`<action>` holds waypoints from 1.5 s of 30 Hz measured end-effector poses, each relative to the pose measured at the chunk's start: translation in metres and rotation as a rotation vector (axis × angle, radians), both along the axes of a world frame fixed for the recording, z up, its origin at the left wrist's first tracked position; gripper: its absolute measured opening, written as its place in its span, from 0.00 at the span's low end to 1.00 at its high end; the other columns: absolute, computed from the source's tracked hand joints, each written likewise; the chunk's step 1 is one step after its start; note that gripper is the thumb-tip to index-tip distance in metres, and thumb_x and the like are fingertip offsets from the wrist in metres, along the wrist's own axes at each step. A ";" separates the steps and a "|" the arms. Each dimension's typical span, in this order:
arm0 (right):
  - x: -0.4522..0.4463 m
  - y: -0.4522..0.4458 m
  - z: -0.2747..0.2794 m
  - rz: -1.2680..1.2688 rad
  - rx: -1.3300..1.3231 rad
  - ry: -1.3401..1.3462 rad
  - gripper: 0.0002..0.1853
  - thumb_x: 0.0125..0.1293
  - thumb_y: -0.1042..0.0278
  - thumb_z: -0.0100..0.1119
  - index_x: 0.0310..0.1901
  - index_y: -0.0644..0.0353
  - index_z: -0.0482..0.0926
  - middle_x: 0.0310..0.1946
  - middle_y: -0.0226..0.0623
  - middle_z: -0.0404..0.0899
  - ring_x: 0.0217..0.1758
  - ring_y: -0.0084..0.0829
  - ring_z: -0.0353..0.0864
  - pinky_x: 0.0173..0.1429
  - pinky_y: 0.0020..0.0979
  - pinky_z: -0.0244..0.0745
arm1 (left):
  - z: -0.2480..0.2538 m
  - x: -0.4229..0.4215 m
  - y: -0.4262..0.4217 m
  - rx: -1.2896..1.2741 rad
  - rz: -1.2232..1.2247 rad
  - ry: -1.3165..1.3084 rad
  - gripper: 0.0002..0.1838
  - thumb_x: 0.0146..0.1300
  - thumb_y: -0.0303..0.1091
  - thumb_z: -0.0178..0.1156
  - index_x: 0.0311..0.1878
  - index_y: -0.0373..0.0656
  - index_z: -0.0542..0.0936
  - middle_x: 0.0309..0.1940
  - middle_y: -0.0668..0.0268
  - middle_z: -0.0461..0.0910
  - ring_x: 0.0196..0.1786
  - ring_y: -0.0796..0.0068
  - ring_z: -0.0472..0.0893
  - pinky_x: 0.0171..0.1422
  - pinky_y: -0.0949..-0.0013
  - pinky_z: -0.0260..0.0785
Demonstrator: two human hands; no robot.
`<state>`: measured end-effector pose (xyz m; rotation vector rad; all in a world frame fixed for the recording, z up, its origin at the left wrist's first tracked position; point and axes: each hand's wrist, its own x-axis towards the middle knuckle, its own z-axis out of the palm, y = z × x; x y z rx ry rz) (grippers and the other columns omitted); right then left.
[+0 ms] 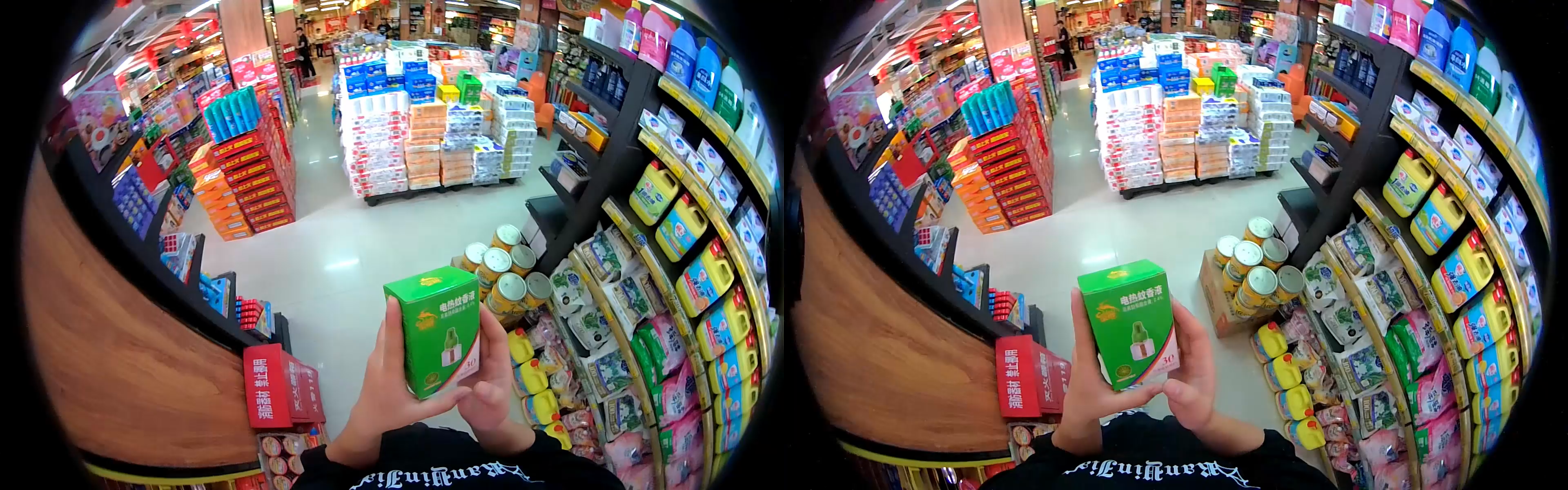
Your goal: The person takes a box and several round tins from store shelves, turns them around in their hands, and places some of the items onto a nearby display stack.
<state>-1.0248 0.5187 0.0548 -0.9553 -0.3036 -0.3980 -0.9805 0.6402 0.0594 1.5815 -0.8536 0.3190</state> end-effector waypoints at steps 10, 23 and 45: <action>0.093 0.002 0.023 -0.039 -0.213 -0.126 0.48 0.57 0.61 0.55 0.67 0.71 0.32 0.71 0.49 0.27 0.74 0.40 0.36 0.72 0.38 0.39 | 0.030 0.117 -0.004 0.054 -0.121 -0.041 0.67 0.40 0.42 0.74 0.68 0.38 0.30 0.54 0.49 0.71 0.51 0.50 0.76 0.49 0.61 0.71; 0.239 0.015 0.020 -0.053 -0.241 -0.075 0.45 0.58 0.71 0.51 0.68 0.68 0.31 0.71 0.46 0.29 0.73 0.36 0.38 0.72 0.35 0.41 | 0.017 0.263 0.008 0.181 0.014 -0.026 0.67 0.35 0.45 0.75 0.69 0.34 0.37 0.68 0.44 0.44 0.68 0.50 0.54 0.70 0.56 0.47; 0.454 -0.129 0.024 0.050 -0.163 -0.115 0.42 0.55 0.75 0.48 0.68 0.66 0.36 0.71 0.44 0.36 0.73 0.35 0.42 0.72 0.34 0.42 | 0.028 0.459 -0.141 -0.018 0.057 0.030 0.63 0.39 0.41 0.73 0.69 0.32 0.37 0.65 0.44 0.50 0.64 0.52 0.61 0.67 0.58 0.52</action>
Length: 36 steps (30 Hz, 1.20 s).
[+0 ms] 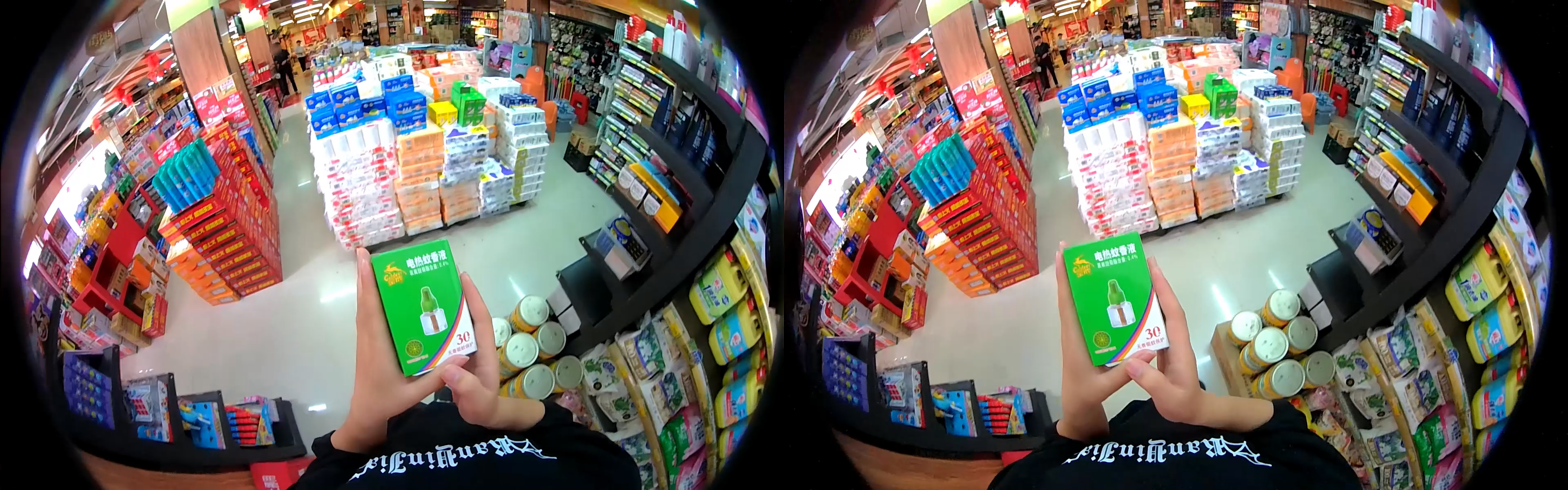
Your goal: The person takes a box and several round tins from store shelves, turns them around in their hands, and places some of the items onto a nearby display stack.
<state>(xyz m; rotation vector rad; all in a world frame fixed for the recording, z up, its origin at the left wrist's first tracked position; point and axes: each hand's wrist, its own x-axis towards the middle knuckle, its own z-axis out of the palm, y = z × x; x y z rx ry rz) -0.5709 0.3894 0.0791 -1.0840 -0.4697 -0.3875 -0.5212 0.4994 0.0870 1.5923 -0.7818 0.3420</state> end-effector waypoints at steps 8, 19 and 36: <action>0.042 -0.072 -0.015 -0.147 0.051 0.124 0.44 0.52 0.74 0.49 0.68 0.69 0.37 0.69 0.46 0.41 0.71 0.36 0.47 0.71 0.35 0.45 | -0.016 0.052 -0.078 0.102 -0.054 0.090 0.63 0.39 0.43 0.73 0.68 0.32 0.38 0.65 0.42 0.49 0.66 0.48 0.58 0.68 0.57 0.50; 0.105 -0.123 -0.031 -0.306 0.135 0.252 0.42 0.53 0.74 0.47 0.68 0.69 0.38 0.68 0.47 0.44 0.70 0.36 0.50 0.70 0.35 0.48 | -0.031 0.128 -0.140 0.228 -0.162 0.131 0.62 0.41 0.48 0.71 0.68 0.32 0.39 0.68 0.40 0.41 0.69 0.43 0.51 0.69 0.56 0.48; 0.304 -0.137 -0.011 -0.350 0.082 0.065 0.43 0.51 0.73 0.47 0.68 0.69 0.38 0.67 0.47 0.46 0.70 0.36 0.49 0.71 0.35 0.46 | -0.008 0.329 -0.157 0.119 -0.216 -0.033 0.62 0.40 0.46 0.72 0.68 0.31 0.39 0.68 0.40 0.42 0.68 0.45 0.53 0.68 0.55 0.49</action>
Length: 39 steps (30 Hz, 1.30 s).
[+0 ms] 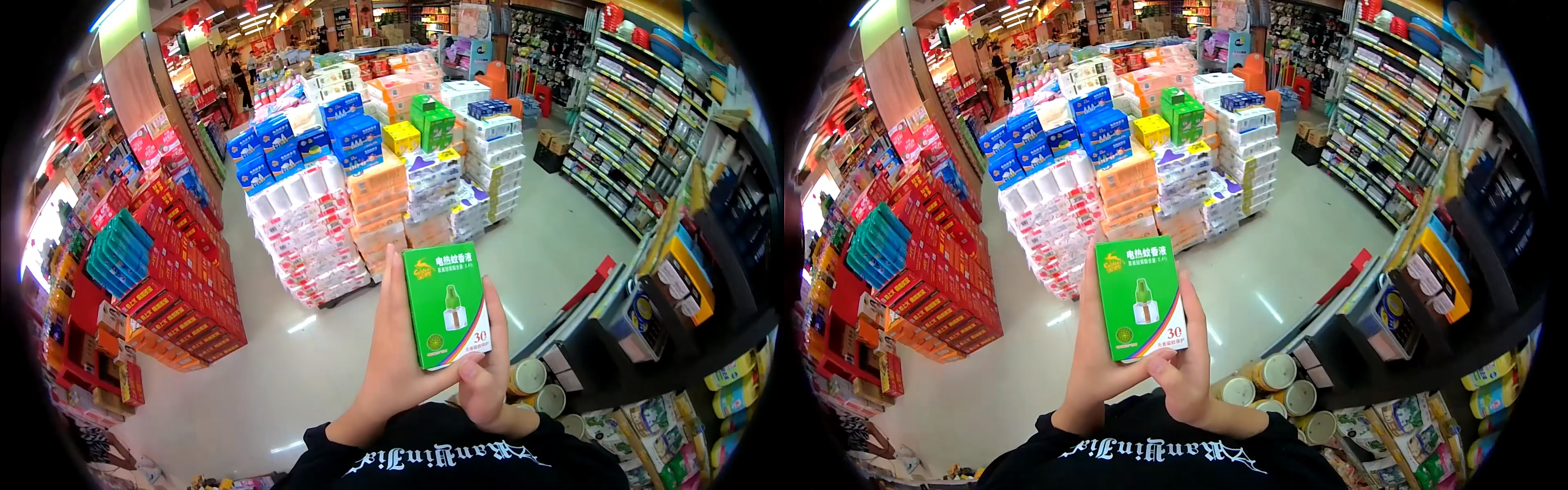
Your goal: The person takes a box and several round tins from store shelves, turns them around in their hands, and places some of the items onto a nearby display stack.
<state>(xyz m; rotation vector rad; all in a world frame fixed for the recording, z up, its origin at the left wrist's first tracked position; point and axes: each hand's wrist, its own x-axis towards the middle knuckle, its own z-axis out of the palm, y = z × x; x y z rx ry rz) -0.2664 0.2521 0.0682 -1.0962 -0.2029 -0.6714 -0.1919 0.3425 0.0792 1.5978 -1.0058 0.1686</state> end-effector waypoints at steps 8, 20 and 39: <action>0.080 -0.013 -0.015 0.031 0.050 0.155 0.43 0.55 0.72 0.52 0.68 0.67 0.39 0.67 0.45 0.47 0.69 0.33 0.51 0.70 0.34 0.48 | -0.028 0.082 -0.012 0.057 0.050 0.112 0.61 0.41 0.44 0.72 0.68 0.30 0.38 0.65 0.43 0.50 0.65 0.46 0.59 0.67 0.55 0.52; 0.207 -0.109 -0.015 0.040 0.059 0.111 0.41 0.57 0.70 0.52 0.68 0.67 0.39 0.67 0.44 0.48 0.69 0.33 0.52 0.69 0.34 0.51 | -0.014 0.206 -0.105 0.152 0.069 0.035 0.63 0.39 0.45 0.72 0.68 0.31 0.38 0.65 0.41 0.52 0.65 0.45 0.59 0.66 0.55 0.52; 0.351 -0.245 -0.009 -0.057 -0.005 0.088 0.40 0.57 0.73 0.51 0.68 0.68 0.40 0.66 0.46 0.49 0.68 0.34 0.54 0.69 0.35 0.51 | -0.017 0.354 -0.245 0.217 0.080 -0.041 0.64 0.36 0.47 0.73 0.67 0.27 0.40 0.63 0.39 0.52 0.64 0.41 0.58 0.65 0.52 0.53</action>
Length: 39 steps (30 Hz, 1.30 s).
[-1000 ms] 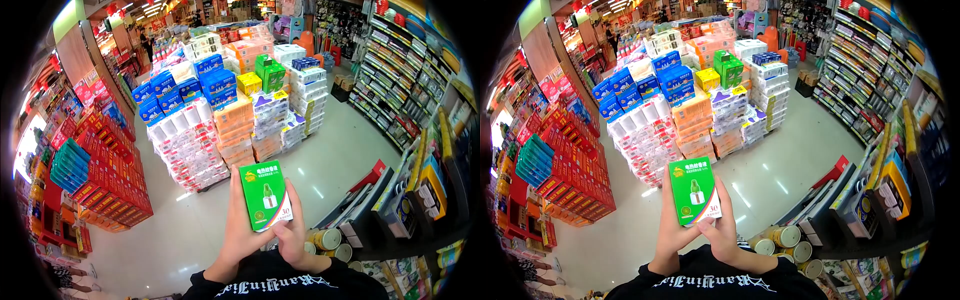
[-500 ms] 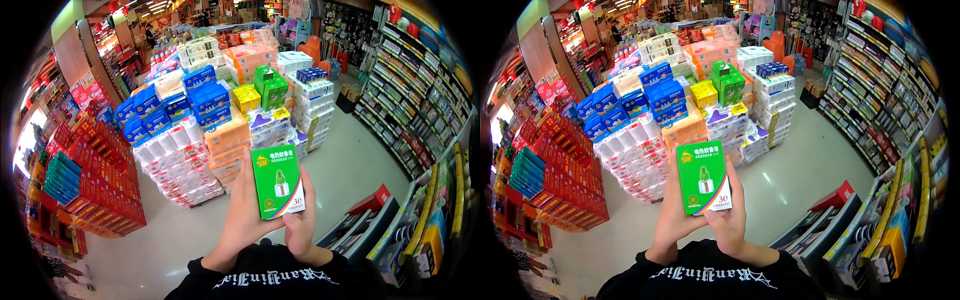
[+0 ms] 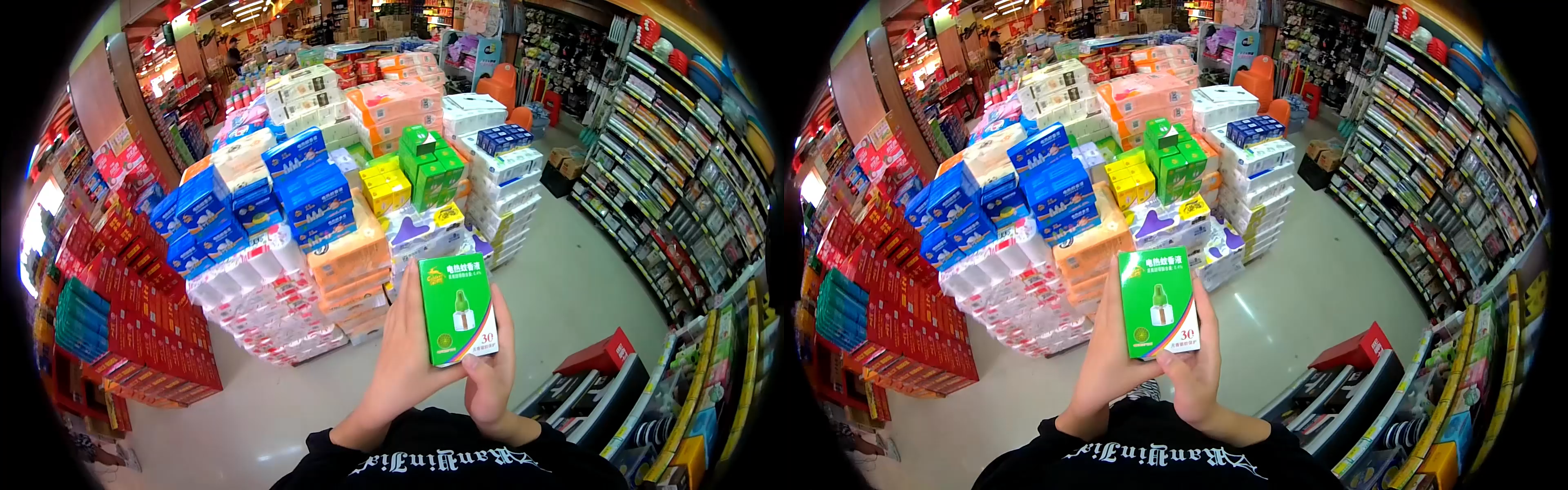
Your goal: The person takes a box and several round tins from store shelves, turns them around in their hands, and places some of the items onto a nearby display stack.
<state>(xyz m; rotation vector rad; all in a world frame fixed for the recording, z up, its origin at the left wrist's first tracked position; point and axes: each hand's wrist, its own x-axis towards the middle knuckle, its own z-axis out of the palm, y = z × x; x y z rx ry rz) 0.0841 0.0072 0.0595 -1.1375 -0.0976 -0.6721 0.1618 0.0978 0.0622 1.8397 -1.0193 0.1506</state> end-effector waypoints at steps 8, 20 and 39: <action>0.083 -0.010 0.013 0.005 -0.073 -0.059 0.41 0.57 0.74 0.51 0.68 0.67 0.40 0.66 0.46 0.48 0.69 0.34 0.53 0.69 0.36 0.51 | 0.013 0.083 -0.009 -0.047 -0.017 -0.020 0.63 0.36 0.44 0.74 0.67 0.27 0.41 0.64 0.38 0.51 0.65 0.41 0.57 0.66 0.52 0.52; 0.203 -0.025 0.005 0.031 -0.034 -0.062 0.40 0.58 0.74 0.52 0.68 0.67 0.40 0.66 0.46 0.48 0.68 0.34 0.54 0.69 0.35 0.52 | 0.011 0.201 -0.023 -0.043 -0.006 -0.041 0.64 0.36 0.43 0.74 0.67 0.27 0.39 0.61 0.39 0.55 0.63 0.42 0.60 0.66 0.55 0.54; 0.343 -0.190 -0.009 0.275 -0.160 -0.077 0.36 0.57 0.79 0.49 0.67 0.66 0.47 0.68 0.46 0.46 0.70 0.31 0.51 0.69 0.31 0.50 | -0.003 0.299 -0.163 -0.061 0.364 -0.020 0.63 0.35 0.36 0.74 0.68 0.31 0.39 0.58 0.47 0.62 0.60 0.45 0.63 0.62 0.55 0.56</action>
